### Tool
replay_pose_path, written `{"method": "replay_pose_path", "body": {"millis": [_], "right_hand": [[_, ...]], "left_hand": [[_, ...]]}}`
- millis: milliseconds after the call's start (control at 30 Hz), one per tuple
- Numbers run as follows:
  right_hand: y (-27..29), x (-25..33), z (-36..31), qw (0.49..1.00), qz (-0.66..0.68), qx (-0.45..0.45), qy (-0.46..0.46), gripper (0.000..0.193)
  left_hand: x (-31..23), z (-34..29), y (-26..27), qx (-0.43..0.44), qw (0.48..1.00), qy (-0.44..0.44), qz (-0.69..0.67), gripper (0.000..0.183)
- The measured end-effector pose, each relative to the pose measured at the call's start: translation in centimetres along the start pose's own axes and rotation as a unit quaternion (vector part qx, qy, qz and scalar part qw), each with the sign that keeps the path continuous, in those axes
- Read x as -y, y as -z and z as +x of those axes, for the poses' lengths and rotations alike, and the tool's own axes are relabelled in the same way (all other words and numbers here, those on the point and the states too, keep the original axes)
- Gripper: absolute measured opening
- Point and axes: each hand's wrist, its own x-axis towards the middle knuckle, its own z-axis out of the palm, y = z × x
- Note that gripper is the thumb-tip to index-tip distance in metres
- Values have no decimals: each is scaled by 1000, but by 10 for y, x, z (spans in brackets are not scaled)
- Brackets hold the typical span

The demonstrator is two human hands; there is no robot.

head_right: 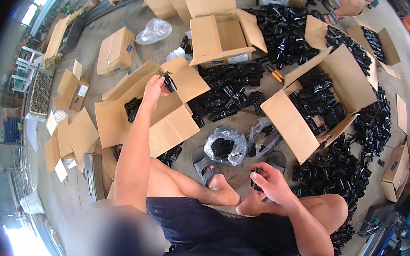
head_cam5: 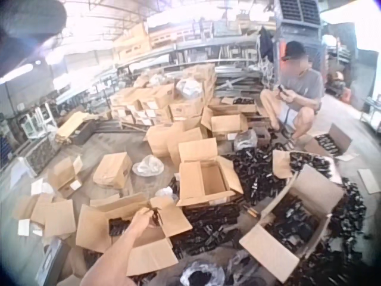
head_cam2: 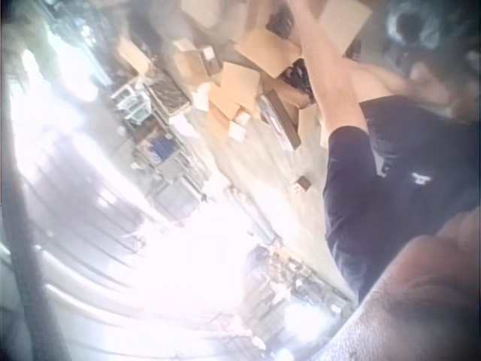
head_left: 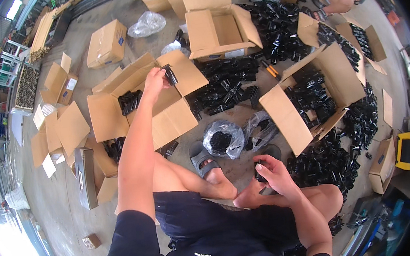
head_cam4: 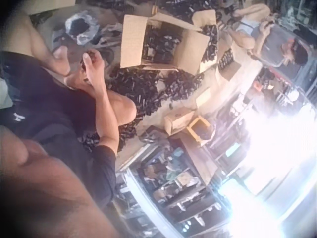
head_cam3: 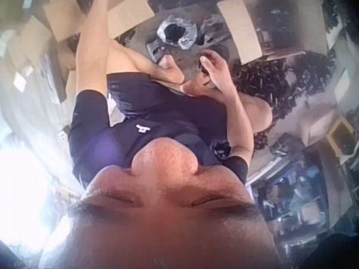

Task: The person assembles small black plastic parts by hand while sitting on the floor, picking them from cardboard boxes and placing completed pieces into a container.

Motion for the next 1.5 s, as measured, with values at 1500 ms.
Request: {"method": "replay_pose_path", "body": {"millis": [1500], "right_hand": [[-16,9,-18,941,69,-167,285,29]], "left_hand": [[-23,-309,-163,344,927,-38,-145,32]]}}
